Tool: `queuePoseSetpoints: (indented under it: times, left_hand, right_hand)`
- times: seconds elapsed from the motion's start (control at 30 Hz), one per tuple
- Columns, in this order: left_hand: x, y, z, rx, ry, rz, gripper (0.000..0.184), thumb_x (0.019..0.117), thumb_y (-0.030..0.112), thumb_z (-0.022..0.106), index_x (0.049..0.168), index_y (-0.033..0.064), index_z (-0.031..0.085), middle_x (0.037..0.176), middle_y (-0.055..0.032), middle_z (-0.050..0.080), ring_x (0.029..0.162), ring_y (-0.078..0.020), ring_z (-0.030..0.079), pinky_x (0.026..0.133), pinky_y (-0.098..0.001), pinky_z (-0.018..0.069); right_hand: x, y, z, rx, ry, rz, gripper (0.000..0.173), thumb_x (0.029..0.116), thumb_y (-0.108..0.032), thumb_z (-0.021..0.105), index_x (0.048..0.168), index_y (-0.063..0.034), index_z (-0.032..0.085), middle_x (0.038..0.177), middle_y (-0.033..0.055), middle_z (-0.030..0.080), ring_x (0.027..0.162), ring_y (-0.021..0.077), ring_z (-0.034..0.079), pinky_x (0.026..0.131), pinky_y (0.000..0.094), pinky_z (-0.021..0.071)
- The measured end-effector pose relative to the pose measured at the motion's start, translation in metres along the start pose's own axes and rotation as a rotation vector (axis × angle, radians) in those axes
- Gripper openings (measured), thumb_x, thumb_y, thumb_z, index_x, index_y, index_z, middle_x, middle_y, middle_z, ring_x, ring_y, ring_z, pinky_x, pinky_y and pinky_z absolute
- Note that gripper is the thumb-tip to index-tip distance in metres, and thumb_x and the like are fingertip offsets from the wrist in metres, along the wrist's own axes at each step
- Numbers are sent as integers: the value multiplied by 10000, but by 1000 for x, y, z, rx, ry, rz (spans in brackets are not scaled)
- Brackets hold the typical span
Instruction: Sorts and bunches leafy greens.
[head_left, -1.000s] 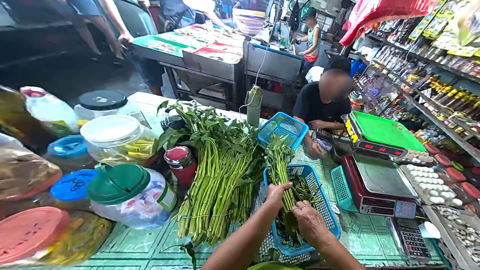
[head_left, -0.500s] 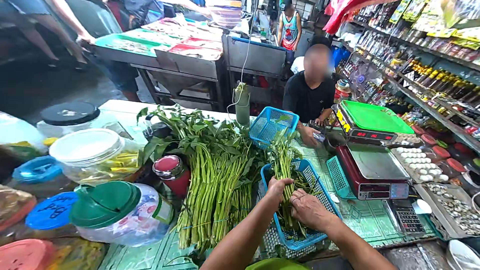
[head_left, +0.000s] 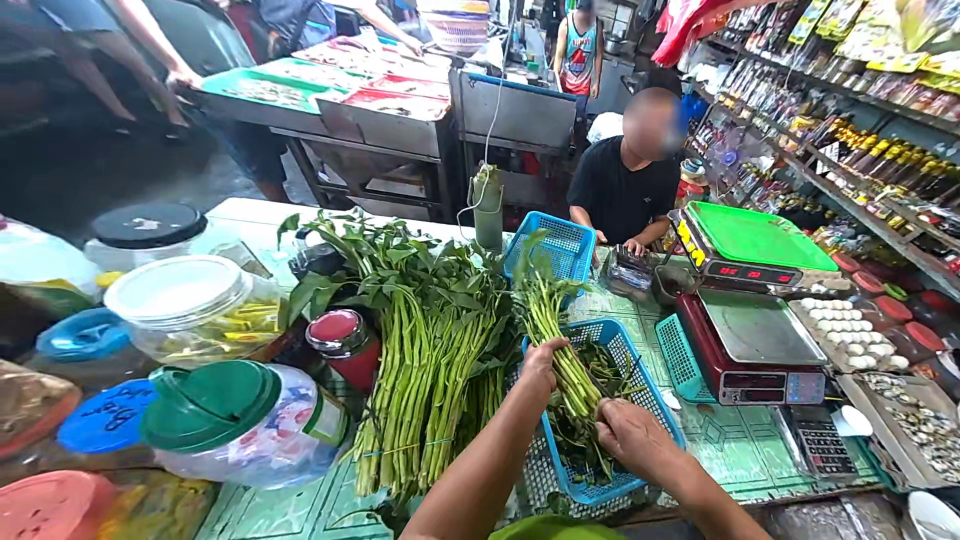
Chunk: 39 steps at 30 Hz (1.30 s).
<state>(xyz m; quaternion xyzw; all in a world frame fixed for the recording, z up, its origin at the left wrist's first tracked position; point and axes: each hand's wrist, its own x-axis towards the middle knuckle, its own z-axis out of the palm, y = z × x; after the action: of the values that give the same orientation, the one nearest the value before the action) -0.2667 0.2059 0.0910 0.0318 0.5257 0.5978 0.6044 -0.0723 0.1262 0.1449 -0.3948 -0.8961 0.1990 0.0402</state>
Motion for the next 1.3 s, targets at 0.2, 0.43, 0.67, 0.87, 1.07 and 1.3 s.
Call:
queuePoseSetpoints:
  times: [0.2, 0.43, 0.67, 0.87, 1.07, 1.3]
  left_hand:
    - [8, 17, 1, -33, 67, 166, 657, 897, 6, 713, 1453, 31, 364, 997, -235, 666, 762, -297, 712, 671, -423, 622]
    - [24, -48, 9, 75, 13, 186, 815, 835, 29, 782, 1520, 50, 342, 1150, -250, 655, 913, -326, 714, 755, -472, 625]
    - [-6, -84, -4, 890, 107, 171, 1124, 874, 363, 807, 1619, -30, 63, 1660, -340, 45, 1537, -478, 169, 1220, -558, 286]
    - [-69, -75, -5, 776, -504, 380, 452, 913, 212, 770, 1285, -1, 624, 1214, -141, 674, 1128, -211, 651, 991, -401, 537]
    - [-69, -54, -35, 767, -532, 389, 124, 969, 131, 689, 975, 7, 695, 817, -11, 669, 670, -63, 607, 667, -258, 538]
    - [-64, -54, -71, 594, -290, 224, 100, 1007, 93, 602, 968, 6, 630, 764, -47, 624, 602, -126, 601, 595, -302, 550]
  right_hand:
    - [-50, 63, 20, 57, 156, 181, 231, 1020, -142, 540, 1094, 29, 677, 1026, 181, 709, 984, 319, 710, 906, 474, 576]
    - [-53, 100, 42, 246, 356, 168, 181, 966, -150, 593, 1004, -26, 719, 1072, 126, 685, 1014, 231, 667, 875, 376, 579]
    - [-32, 93, 43, 423, 440, 257, 197, 913, -181, 596, 943, -26, 714, 962, 93, 688, 846, 163, 661, 762, 337, 565]
    - [-3, 76, 36, 574, 280, 250, 237, 989, -181, 602, 1086, 22, 679, 1006, 129, 687, 890, 187, 666, 837, 370, 562]
    - [14, 67, 35, 1157, 146, 100, 154, 998, -151, 531, 996, -44, 642, 915, 6, 646, 850, 84, 612, 807, 280, 527]
    - [36, 29, 26, 1662, 69, -154, 157, 987, -229, 588, 899, -141, 683, 870, 10, 672, 800, 112, 669, 782, 301, 589]
